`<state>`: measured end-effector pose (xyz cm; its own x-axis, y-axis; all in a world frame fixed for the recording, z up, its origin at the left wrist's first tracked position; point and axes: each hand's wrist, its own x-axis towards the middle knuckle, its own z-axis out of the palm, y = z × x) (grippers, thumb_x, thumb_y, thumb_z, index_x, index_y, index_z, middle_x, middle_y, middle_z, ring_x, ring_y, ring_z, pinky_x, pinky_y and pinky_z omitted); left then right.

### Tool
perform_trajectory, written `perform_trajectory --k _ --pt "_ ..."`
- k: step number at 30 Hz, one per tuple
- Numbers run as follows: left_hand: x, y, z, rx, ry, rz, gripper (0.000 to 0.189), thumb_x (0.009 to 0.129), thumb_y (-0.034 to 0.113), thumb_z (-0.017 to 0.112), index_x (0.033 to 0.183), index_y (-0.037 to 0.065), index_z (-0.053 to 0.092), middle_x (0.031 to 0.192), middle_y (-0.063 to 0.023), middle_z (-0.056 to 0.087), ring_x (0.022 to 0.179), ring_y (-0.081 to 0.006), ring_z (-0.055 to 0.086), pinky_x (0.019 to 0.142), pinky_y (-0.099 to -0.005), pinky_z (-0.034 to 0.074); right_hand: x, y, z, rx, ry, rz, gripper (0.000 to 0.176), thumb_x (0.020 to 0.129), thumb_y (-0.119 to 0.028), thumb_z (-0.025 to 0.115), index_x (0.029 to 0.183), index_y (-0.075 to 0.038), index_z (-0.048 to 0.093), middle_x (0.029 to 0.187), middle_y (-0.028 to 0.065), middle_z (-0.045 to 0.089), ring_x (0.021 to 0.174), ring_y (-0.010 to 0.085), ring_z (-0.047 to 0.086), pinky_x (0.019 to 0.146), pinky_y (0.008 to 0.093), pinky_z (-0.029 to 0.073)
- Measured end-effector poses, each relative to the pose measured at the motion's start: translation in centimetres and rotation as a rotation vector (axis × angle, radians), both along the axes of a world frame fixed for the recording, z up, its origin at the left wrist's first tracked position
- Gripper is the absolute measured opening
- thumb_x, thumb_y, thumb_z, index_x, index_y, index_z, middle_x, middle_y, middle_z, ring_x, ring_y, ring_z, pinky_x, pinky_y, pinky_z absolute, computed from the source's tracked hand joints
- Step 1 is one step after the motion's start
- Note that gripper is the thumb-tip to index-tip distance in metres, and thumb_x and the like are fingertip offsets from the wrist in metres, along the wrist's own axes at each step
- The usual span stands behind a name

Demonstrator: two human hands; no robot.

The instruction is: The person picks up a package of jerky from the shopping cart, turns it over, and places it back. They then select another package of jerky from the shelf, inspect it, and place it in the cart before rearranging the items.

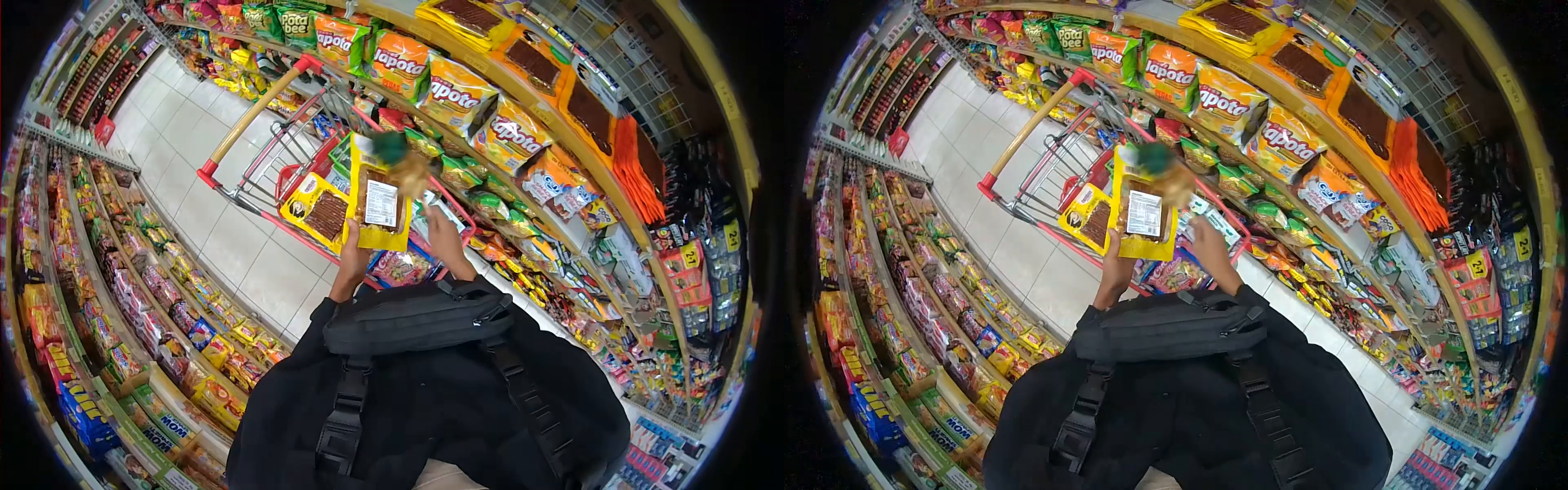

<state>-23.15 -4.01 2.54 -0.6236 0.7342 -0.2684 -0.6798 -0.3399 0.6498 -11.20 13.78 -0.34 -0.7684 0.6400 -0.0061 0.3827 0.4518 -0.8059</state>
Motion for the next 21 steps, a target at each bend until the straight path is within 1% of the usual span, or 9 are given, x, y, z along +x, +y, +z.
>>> perform_trajectory --k 1,4,5,8,11,15,18,19,21 --pt "0.1 0.1 -0.2 -0.034 0.012 0.004 0.063 0.101 0.051 0.036 0.144 0.005 0.033 0.139 -0.0120 0.048 0.129 -0.0255 0.046 0.109 -0.0426 0.033 0.1 2.0 -5.0 0.093 0.208 -0.044 0.027 0.101 -0.025 0.043 0.105 -0.003 0.058 0.089 0.0199 0.066 0.076 0.0338 0.064 0.069 0.0418 0.047" --pt "0.0 -0.4 -0.7 -0.051 -0.035 -0.003 0.064 0.101 0.051 0.036 0.144 0.005 0.033 0.138 -0.0120 0.048 0.128 -0.0260 0.046 0.109 -0.0428 0.034 0.7 2.8 -2.9 -0.263 0.054 -0.259 0.032 0.102 -0.030 0.042 0.101 -0.002 0.058 0.084 0.0175 0.064 0.073 0.0317 0.062 0.069 0.0400 0.047" --pt "-0.1 -0.5 -0.7 -0.042 -0.039 -0.004 0.064 0.101 0.051 0.036 0.144 0.005 0.033 0.139 -0.0119 0.047 0.129 -0.0263 0.046 0.109 -0.0428 0.034 1.0 1.8 -1.6 -0.166 0.157 -0.230 0.033 0.102 -0.030 0.041 0.102 -0.003 0.058 0.081 0.0163 0.063 0.071 0.0300 0.060 0.069 0.0388 0.046" --pt "-0.3 -0.3 -0.4 -0.014 -0.046 -0.007 0.064 0.100 0.051 0.037 0.145 0.005 0.032 0.139 -0.0120 0.047 0.129 -0.0271 0.046 0.109 -0.0431 0.033 2.6 -1.2 0.5 0.013 -0.174 0.103 0.035 0.103 -0.032 0.038 0.101 -0.004 0.058 0.076 0.0132 0.062 0.068 0.0268 0.058 0.067 0.0387 0.045" --pt "-0.1 0.2 -0.2 -0.039 0.018 0.016 0.067 0.099 0.056 0.037 0.143 0.006 0.035 0.138 -0.0123 0.049 0.126 -0.0271 0.050 0.105 -0.0451 0.039 3.4 0.7 -7.2 -0.319 -0.075 -0.154 0.034 0.103 -0.032 0.039 0.101 -0.004 0.058 0.074 0.0121 0.061 0.067 0.0277 0.058 0.065 0.0373 0.044" --pt "-0.2 0.5 -0.5 0.000 -0.038 0.068 0.067 0.098 0.056 0.037 0.143 0.007 0.035 0.137 -0.0118 0.050 0.125 -0.0261 0.050 0.106 -0.0450 0.038 3.8 -0.1 -3.4 -0.434 0.067 -0.239 0.032 0.102 -0.031 0.044 0.105 -0.003 0.059 0.076 0.0114 0.064 0.066 0.0244 0.060 0.063 0.0332 0.044" --pt "-0.5 0.5 -1.4 -0.028 -0.063 0.073 0.065 0.099 0.055 0.038 0.142 0.007 0.035 0.135 -0.0115 0.051 0.124 -0.0261 0.051 0.106 -0.0451 0.038 3.8 -2.2 -1.8 -0.155 0.097 0.054 0.034 0.102 -0.034 0.046 0.104 -0.002 0.059 0.070 0.0070 0.058 0.063 0.0156 0.053 0.060 0.0305 0.043" --pt "-0.5 0.7 -1.3 -0.010 -0.061 0.061 0.065 0.099 0.054 0.037 0.143 0.007 0.034 0.136 -0.0123 0.050 0.125 -0.0268 0.050 0.106 -0.0451 0.038 3.2 -2.5 -0.6 -0.301 -0.016 0.114 0.037 0.100 -0.038 0.050 0.102 -0.002 0.058 0.066 0.0047 0.053 0.062 0.0124 0.052 0.058 0.0289 0.041" --pt "-0.3 1.0 -0.7 0.023 -0.060 0.043 0.065 0.100 0.053 0.035 0.144 0.006 0.031 0.139 -0.0139 0.047 0.127 -0.0282 0.048 0.107 -0.0449 0.037 2.3 -2.8 -2.2 -0.330 0.079 -0.044 0.039 0.099 -0.039 0.053 0.101 -0.001 0.058 0.066 0.0045 0.054 0.061 0.0157 0.053 0.058 0.0301 0.042"
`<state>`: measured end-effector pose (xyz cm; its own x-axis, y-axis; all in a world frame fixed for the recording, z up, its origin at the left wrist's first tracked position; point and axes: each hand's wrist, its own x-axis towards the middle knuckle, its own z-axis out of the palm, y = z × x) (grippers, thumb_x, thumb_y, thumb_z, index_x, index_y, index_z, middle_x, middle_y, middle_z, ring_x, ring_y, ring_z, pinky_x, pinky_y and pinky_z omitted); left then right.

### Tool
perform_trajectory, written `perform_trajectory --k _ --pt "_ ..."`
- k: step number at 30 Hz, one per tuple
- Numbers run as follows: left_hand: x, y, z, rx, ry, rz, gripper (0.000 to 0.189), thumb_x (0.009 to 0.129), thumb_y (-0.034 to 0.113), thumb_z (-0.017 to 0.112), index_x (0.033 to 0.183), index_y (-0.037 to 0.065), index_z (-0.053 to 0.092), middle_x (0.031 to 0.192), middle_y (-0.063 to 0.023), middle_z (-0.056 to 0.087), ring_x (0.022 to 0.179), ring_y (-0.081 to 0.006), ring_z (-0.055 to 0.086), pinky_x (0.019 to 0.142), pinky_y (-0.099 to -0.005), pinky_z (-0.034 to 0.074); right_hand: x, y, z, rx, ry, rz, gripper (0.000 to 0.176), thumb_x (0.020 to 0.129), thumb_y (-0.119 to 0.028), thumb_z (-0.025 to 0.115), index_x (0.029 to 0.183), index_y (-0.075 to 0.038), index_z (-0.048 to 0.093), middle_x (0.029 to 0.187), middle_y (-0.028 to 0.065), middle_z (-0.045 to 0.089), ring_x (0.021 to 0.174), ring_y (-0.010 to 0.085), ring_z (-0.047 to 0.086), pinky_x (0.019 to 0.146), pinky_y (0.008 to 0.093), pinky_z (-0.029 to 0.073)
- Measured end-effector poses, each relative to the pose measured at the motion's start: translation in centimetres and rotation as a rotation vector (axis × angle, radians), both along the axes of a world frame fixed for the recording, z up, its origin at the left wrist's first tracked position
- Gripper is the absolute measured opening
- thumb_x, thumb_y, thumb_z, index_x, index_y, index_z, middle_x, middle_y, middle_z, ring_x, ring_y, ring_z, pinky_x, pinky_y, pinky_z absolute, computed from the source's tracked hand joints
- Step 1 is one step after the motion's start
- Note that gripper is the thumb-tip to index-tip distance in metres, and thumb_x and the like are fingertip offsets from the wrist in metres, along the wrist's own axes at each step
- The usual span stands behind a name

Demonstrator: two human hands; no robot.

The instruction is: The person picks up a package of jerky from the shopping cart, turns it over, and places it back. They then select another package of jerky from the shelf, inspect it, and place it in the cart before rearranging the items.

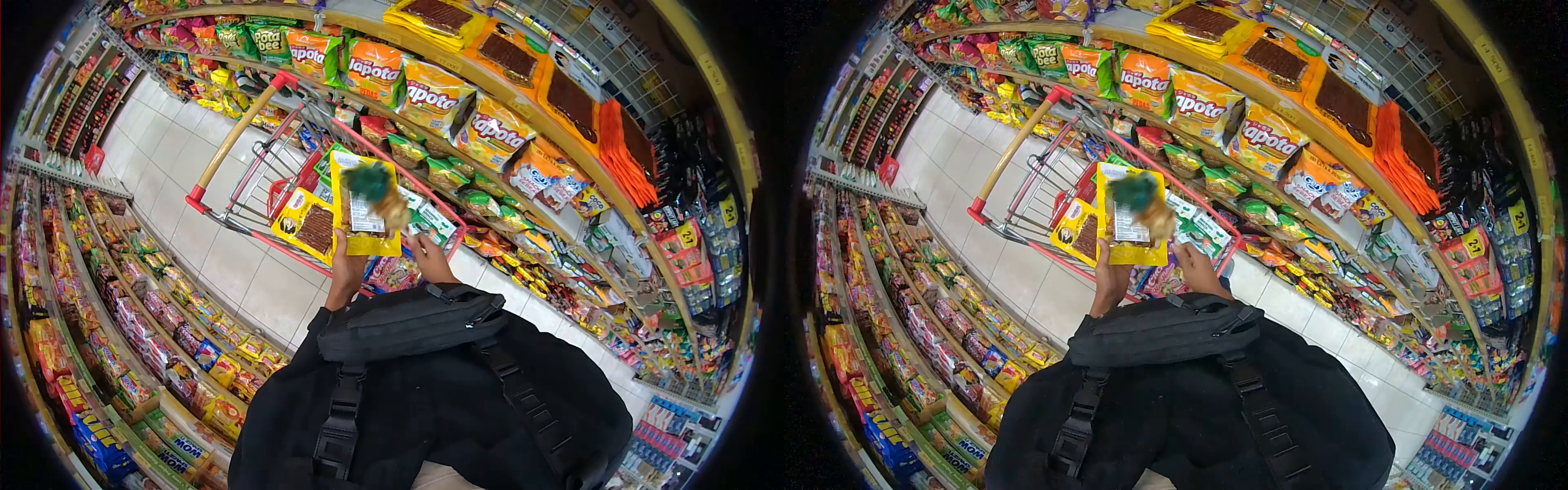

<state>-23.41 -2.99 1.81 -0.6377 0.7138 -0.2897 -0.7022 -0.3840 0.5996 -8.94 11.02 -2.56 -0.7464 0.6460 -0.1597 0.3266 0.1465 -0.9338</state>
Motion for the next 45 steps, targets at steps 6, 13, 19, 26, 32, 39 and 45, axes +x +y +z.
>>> perform_trajectory --k 6,13,19,26,32,39,45 --pt "0.9 0.4 0.3 -0.002 -0.049 -0.093 0.063 0.100 0.051 0.036 0.144 0.006 0.031 0.139 -0.0133 0.046 0.127 -0.0277 0.048 0.106 -0.0446 0.038 -1.4 1.6 3.8 -1.033 0.200 -0.165 0.033 0.092 -0.034 0.066 0.105 -0.009 0.049 0.059 -0.0056 0.040 0.038 0.0027 0.030 0.034 0.0210 0.020" --pt "-2.1 -0.6 -0.3 -0.268 0.382 -0.056 0.068 0.099 0.046 0.044 0.152 0.009 0.022 0.149 -0.0134 0.036 0.137 -0.0256 0.036 0.112 -0.0397 0.031 -2.3 4.9 7.4 -0.533 0.110 -0.145 0.028 0.085 -0.015 0.074 0.099 -0.005 0.053 0.059 -0.0025 0.052 0.039 0.0029 0.035 0.037 0.0212 0.022" --pt "-1.1 2.2 -2.0 -0.302 0.211 -0.198 0.066 0.099 0.057 0.031 0.149 0.014 0.032 0.148 -0.0085 0.036 0.135 -0.0250 0.037 0.107 -0.0424 0.035 -4.4 3.6 10.1 0.070 0.045 0.308 0.030 0.089 -0.022 0.070 0.112 -0.002 0.066 0.090 0.0083 0.070 0.083 0.0117 0.065 0.072 0.0283 0.049" --pt "-2.5 1.5 -2.4 0.502 -0.477 -0.055 0.061 0.095 0.052 0.039 0.136 0.008 0.048 0.132 -0.0124 0.055 0.122 -0.0323 0.052 0.107 -0.0517 0.037 -3.0 2.2 8.5 0.149 0.044 0.370 0.028 0.095 -0.028 0.061 0.106 -0.003 0.066 0.091 0.0062 0.066 0.079 0.0148 0.060 0.071 0.0282 0.046" --pt "-2.1 1.3 -4.7 0.566 -0.426 0.044 0.058 0.092 0.051 0.044 0.131 0.009 0.054 0.129 -0.0127 0.059 0.117 -0.0332 0.055 0.106 -0.0509 0.038 2.4 3.2 0.0 0.298 -0.196 0.188 0.028 0.100 -0.026 0.050 0.105 -0.001 0.063 0.081 0.0138 0.063 0.071 0.0220 0.059 0.067 0.0336 0.046" --pt "0.1 2.1 -10.3 0.616 -0.673 -0.077 0.051 0.094 0.050 0.045 0.121 0.009 0.058 0.121 -0.0117 0.062 0.111 -0.0295 0.059 0.098 -0.0474 0.046 4.5 1.7 0.5 0.386 -0.177 0.167 0.027 0.101 -0.028 0.048 0.104 -0.005 0.060 0.076 0.0235 0.061 0.070 0.0364 0.062 0.062 0.0431 0.046" --pt "-0.6 3.1 -2.1 0.312 -0.592 -0.009 0.056 0.099 0.054 0.036 0.126 0.009 0.057 0.120 -0.0114 0.063 0.107 -0.0269 0.062 0.095 -0.0453 0.049 5.8 3.9 -4.8 0.209 -0.223 0.020 0.029 0.101 -0.025 0.044 0.101 -0.002 0.061 0.067 0.0140 0.058 0.059 0.0233 0.055 0.057 0.0375 0.042"
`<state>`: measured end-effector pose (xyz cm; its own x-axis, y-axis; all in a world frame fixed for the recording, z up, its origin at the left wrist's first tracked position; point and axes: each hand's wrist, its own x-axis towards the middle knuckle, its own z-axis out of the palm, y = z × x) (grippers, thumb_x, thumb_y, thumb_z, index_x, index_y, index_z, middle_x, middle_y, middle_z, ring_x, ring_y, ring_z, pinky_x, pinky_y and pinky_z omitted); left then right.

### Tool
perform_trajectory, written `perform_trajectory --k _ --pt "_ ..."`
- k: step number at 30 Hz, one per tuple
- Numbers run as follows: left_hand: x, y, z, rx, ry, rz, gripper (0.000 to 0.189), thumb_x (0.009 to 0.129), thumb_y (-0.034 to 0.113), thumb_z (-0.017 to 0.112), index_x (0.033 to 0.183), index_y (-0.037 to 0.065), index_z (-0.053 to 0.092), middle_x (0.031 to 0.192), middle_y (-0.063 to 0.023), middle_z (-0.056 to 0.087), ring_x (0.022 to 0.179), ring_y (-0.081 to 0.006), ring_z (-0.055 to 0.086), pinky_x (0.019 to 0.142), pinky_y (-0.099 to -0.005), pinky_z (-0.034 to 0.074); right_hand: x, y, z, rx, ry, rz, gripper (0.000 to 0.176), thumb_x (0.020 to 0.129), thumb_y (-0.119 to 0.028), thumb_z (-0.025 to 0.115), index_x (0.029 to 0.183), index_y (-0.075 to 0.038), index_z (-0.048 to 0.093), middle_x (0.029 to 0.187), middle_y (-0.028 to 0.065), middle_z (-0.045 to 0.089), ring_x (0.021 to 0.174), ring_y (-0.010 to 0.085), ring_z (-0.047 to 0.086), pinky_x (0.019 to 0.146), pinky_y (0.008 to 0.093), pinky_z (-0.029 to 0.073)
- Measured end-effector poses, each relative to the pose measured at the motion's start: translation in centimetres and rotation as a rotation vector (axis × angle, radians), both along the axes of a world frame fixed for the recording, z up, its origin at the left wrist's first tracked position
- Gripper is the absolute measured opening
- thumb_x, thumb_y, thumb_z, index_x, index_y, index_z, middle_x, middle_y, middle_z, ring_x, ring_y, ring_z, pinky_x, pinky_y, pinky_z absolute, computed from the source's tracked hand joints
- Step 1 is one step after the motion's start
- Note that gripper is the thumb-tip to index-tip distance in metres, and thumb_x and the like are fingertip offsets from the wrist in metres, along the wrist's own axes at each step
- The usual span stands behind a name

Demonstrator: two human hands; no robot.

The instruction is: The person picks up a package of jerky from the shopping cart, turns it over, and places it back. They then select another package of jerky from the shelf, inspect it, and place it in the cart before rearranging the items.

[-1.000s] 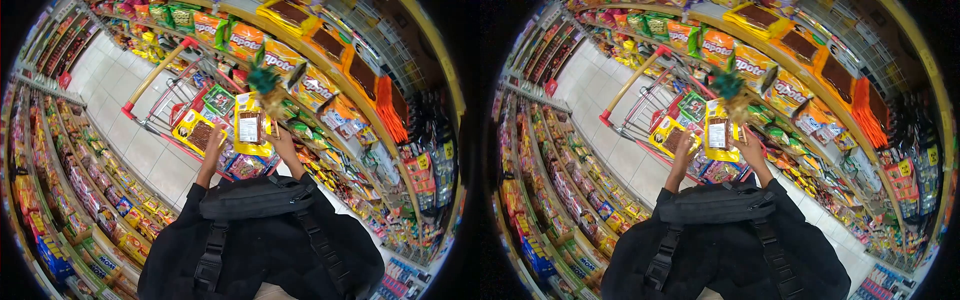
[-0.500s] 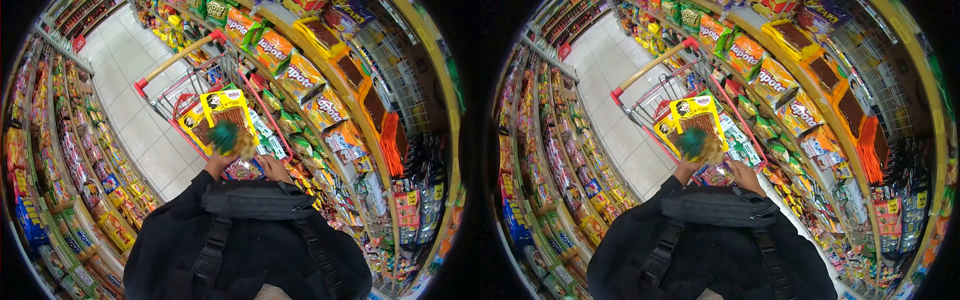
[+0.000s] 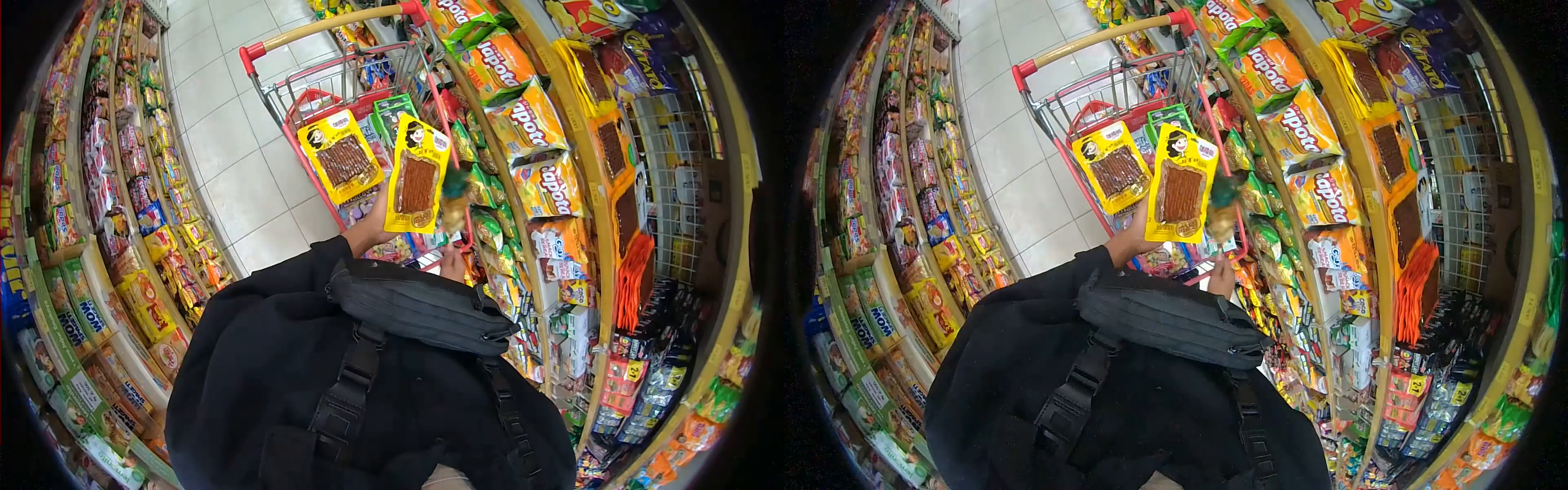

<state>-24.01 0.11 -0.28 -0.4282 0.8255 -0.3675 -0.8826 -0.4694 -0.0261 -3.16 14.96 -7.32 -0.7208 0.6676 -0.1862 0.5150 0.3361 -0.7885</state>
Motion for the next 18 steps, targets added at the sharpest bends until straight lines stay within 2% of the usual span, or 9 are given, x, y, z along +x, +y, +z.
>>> perform_trajectory --k 1,2,4,5,8,10,12,15,18 --pt "0.0 -0.2 -0.3 0.035 -0.007 -0.005 0.056 0.099 0.054 0.037 0.126 0.009 0.056 0.121 -0.0113 0.063 0.108 -0.0267 0.062 0.096 -0.0449 0.049 0.2 0.1 -0.8 -0.058 0.108 -0.127 0.028 0.101 -0.022 0.044 0.101 -0.001 0.062 0.066 0.0088 0.056 0.058 0.0184 0.050 0.056 0.0342 0.040" --pt "-0.1 -0.4 -0.7 0.070 -0.011 -0.014 0.056 0.099 0.054 0.038 0.127 0.009 0.056 0.122 -0.0111 0.062 0.109 -0.0265 0.062 0.097 -0.0444 0.048 0.5 0.4 -1.5 -0.027 0.115 -0.057 0.028 0.101 -0.023 0.044 0.101 -0.001 0.062 0.066 0.0094 0.056 0.059 0.0185 0.051 0.057 0.0344 0.040" --pt "-0.1 -0.4 -2.3 0.087 -0.026 -0.046 0.056 0.098 0.054 0.040 0.129 0.010 0.055 0.126 -0.0103 0.061 0.112 -0.0266 0.060 0.099 -0.0447 0.046 -1.8 -0.8 3.3 0.039 0.131 0.075 0.029 0.101 -0.024 0.044 0.101 -0.001 0.061 0.066 0.0106 0.057 0.060 0.0189 0.053 0.057 0.0349 0.040" --pt "0.2 -0.3 -3.6 0.070 -0.040 -0.070 0.057 0.097 0.054 0.041 0.130 0.010 0.054 0.128 -0.0095 0.059 0.115 -0.0269 0.058 0.101 -0.0454 0.044 -2.3 -0.9 4.0 0.060 0.131 0.212 0.030 0.101 -0.025 0.044 0.101 0.000 0.059 0.069 0.0150 0.059 0.063 0.0250 0.057 0.060 0.0383 0.043" --pt "0.8 -0.2 -7.2 -0.018 -0.069 -0.097 0.057 0.097 0.054 0.042 0.133 0.011 0.052 0.131 -0.0088 0.058 0.117 -0.0281 0.057 0.104 -0.0462 0.042 -3.9 0.0 4.2 0.262 -0.178 0.324 0.029 0.101 -0.026 0.044 0.102 -0.001 0.058 0.074 0.0199 0.061 0.067 0.0332 0.060 0.062 0.0423 0.044" --pt "0.7 -0.3 -6.3 0.021 -0.060 -0.105 0.057 0.097 0.054 0.041 0.133 0.011 0.052 0.131 -0.0090 0.058 0.117 -0.0283 0.057 0.104 -0.0464 0.042 -5.5 1.7 4.2 0.156 0.081 0.159 0.028 0.101 -0.023 0.041 0.105 -0.001 0.058 0.073 0.0207 0.059 0.067 0.0365 0.059 0.062 0.0435 0.044" --pt "0.7 -0.4 -5.8 0.071 -0.054 -0.104 0.057 0.097 0.054 0.041 0.133 0.011 0.051 0.131 -0.0093 0.058 0.117 -0.0285 0.057 0.104 -0.0466 0.042 -6.3 3.3 4.8 -0.002 -0.107 0.018 0.028 0.101 -0.023 0.041 0.101 -0.001 0.058 0.072 0.0195 0.059 0.066 0.0361 0.059 0.062 0.0432 0.045" --pt "0.3 -1.0 -5.6 0.222 -0.032 -0.100 0.057 0.097 0.054 0.041 0.133 0.011 0.051 0.132 -0.0096 0.057 0.117 -0.0288 0.057 0.104 -0.0468 0.042 -7.1 1.4 7.6 0.122 0.119 0.069 0.028 0.101 -0.025 0.043 0.100 -0.002 0.058 0.071 0.0188 0.060 0.065 0.0362 0.060 0.062 0.0432 0.045" --pt "0.0 -1.5 -5.8 0.422 0.019 -0.124 0.057 0.097 0.054 0.040 0.133 0.010 0.051 0.132 -0.0100 0.057 0.117 -0.0291 0.056 0.104 -0.0471 0.042 -7.1 -1.1 10.0 0.165 -0.038 0.342 0.030 0.101 -0.027 0.044 0.101 -0.001 0.058 0.072 0.0196 0.061 0.067 0.0351 0.062 0.061 0.0438 0.044"
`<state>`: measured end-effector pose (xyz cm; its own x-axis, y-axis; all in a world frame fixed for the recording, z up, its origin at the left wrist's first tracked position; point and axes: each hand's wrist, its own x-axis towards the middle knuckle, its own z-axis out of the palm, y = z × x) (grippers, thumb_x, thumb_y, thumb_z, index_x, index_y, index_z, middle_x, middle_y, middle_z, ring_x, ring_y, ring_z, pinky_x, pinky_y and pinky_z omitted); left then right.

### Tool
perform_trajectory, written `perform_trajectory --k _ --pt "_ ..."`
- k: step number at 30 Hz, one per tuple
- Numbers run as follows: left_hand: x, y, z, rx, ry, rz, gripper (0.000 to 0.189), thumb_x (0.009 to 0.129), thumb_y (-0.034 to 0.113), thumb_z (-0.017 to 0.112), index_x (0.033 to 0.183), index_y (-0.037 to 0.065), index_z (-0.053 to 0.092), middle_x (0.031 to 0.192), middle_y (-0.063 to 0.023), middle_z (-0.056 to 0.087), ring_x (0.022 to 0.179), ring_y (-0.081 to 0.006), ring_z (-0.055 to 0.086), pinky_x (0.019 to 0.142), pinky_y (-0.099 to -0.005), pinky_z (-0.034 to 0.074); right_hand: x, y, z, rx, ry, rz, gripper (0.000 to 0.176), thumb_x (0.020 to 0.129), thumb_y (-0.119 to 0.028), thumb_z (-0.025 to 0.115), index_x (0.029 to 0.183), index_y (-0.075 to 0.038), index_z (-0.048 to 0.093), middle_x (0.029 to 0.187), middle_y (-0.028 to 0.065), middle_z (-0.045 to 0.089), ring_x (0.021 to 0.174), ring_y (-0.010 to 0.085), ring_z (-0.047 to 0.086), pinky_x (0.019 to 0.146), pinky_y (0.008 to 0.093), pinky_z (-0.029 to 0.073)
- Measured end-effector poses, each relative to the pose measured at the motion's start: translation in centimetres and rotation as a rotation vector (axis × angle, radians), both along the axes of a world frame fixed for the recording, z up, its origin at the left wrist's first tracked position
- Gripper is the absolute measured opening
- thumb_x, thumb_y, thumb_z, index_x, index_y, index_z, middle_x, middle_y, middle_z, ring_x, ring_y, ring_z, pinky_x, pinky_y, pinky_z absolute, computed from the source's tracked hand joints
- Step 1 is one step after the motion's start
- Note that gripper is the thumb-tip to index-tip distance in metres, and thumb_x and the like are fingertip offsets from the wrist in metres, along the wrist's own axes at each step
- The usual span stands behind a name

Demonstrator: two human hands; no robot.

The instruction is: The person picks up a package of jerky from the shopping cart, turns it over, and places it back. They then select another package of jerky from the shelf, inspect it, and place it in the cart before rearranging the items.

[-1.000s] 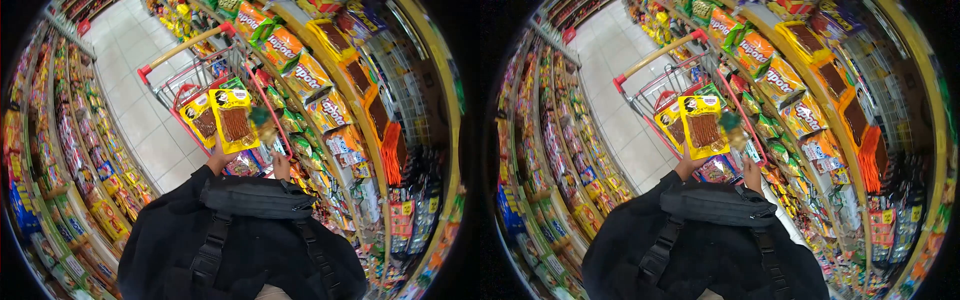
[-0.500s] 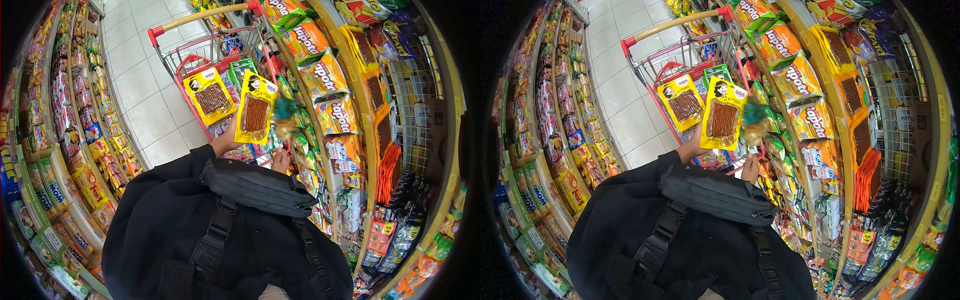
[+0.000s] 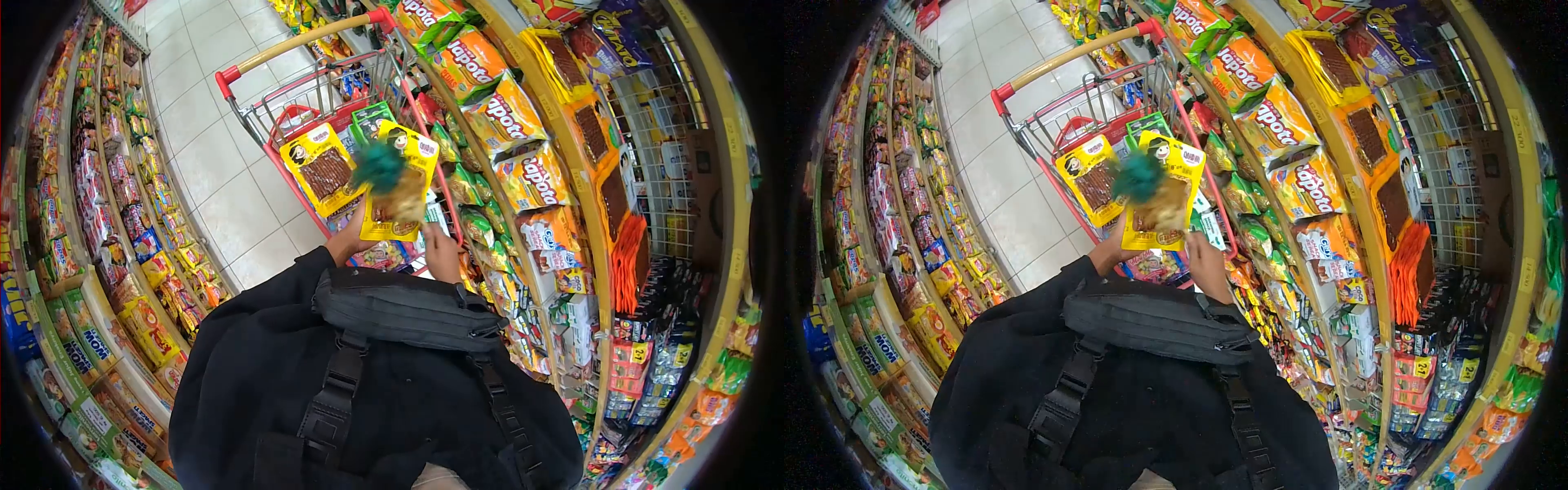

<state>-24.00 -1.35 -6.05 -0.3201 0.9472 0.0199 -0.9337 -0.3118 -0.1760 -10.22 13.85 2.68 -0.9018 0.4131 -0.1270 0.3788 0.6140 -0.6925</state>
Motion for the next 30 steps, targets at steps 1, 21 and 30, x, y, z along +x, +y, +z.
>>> perform_trajectory --k 1,21,30 --pt "0.1 0.2 2.4 -0.516 -0.036 0.002 0.058 0.098 0.054 0.039 0.134 0.011 0.050 0.133 -0.0106 0.056 0.119 -0.0294 0.055 0.103 -0.0489 0.042 0.0 -0.1 -0.7 0.051 -0.055 0.008 0.031 0.102 -0.029 0.043 0.102 -0.002 0.058 0.076 0.0215 0.062 0.073 0.0356 0.063 0.064 0.0433 0.045" --pt "-2.2 -4.5 8.9 -0.541 0.247 0.177 0.057 0.098 0.045 0.042 0.139 0.007 0.044 0.132 -0.0131 0.057 0.115 -0.0275 0.060 0.100 -0.0446 0.048 0.5 0.6 -1.0 -0.881 -0.056 -0.232 0.061 0.102 -0.051 0.035 0.114 0.004 0.060 0.106 0.0095 0.066 0.102 0.0179 0.060 0.092 0.0327 0.046" --pt "-1.5 -1.9 4.7 -0.827 0.669 0.104 0.065 0.101 0.054 0.029 0.137 0.001 0.045 0.130 -0.0125 0.057 0.122 -0.0229 0.054 0.104 -0.0383 0.041 -3.2 3.5 2.5 -1.024 0.218 -0.069 0.036 0.093 -0.008 0.063 0.127 -0.001 0.054 0.107 0.0046 0.066 0.092 0.0093 0.062 0.080 0.0273 0.050"
